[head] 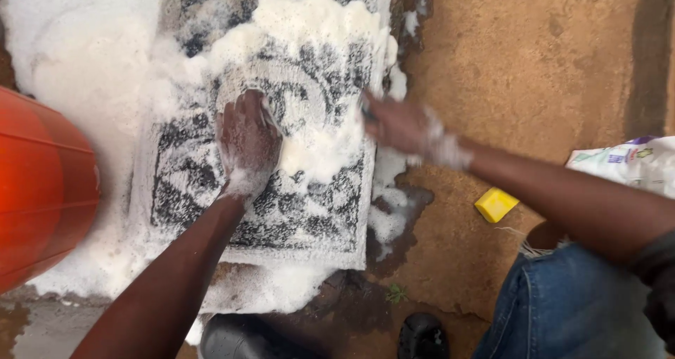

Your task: The person washes a rug by scrubbing its soapy surface with a brush.

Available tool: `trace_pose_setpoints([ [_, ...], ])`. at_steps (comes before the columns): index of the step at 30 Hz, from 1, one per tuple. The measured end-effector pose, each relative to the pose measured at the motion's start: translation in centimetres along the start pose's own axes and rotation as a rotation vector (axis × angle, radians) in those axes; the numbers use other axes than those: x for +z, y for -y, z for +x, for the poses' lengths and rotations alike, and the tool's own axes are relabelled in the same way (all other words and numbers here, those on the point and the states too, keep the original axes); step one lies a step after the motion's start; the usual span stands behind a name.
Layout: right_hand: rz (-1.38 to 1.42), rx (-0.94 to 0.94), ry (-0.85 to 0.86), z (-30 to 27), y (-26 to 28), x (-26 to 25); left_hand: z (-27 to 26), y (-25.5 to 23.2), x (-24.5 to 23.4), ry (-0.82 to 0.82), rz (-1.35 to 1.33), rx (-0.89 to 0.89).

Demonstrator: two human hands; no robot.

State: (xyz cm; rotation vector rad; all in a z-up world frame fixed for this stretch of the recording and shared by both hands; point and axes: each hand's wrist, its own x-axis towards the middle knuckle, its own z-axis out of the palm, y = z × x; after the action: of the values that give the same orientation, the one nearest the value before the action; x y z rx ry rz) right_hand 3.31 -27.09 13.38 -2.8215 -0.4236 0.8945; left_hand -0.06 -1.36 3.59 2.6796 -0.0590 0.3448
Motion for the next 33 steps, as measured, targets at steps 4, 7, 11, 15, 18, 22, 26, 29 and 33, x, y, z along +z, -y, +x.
trace_pose_setpoints([
  [4, -0.163, -0.175, 0.062, -0.5, 0.8, 0.9, 0.1, 0.1, 0.0, 0.163, -0.009, -0.087],
  [7, -0.166, -0.062, 0.119, 2.1, 2.3, -2.0, 0.0, 0.6, 0.5, 0.070, -0.003, -0.020],
  [11, -0.238, -0.079, -0.208, 7.3, 0.3, -4.0, 0.0, 0.9, 1.3, 0.101, -0.014, -0.024],
  [15, -0.360, -0.233, -0.369, 6.2, 1.4, -2.9, -0.5, 0.8, 1.4, 0.125, -0.032, -0.068],
  [18, 0.132, 0.067, 0.087, 2.1, 5.5, -4.6, -0.1, 0.7, 0.9, 0.001, 0.019, 0.006],
  [22, 0.214, 0.071, 0.126, 3.2, 5.4, -4.9, 0.1, 0.8, 1.3, 0.053, 0.015, -0.021],
  [26, -0.020, 0.025, -0.090, 7.7, 5.5, -5.6, 0.1, 1.3, 1.7, 0.067, 0.016, -0.020],
  [29, -0.151, -0.054, -0.152, 8.8, 4.8, -4.2, 0.1, 1.2, 1.6, 0.077, 0.001, -0.016],
  [33, 0.026, -0.042, 0.078, 4.2, 6.5, -4.7, 0.3, 1.2, 1.4, 0.069, -0.039, -0.037],
])
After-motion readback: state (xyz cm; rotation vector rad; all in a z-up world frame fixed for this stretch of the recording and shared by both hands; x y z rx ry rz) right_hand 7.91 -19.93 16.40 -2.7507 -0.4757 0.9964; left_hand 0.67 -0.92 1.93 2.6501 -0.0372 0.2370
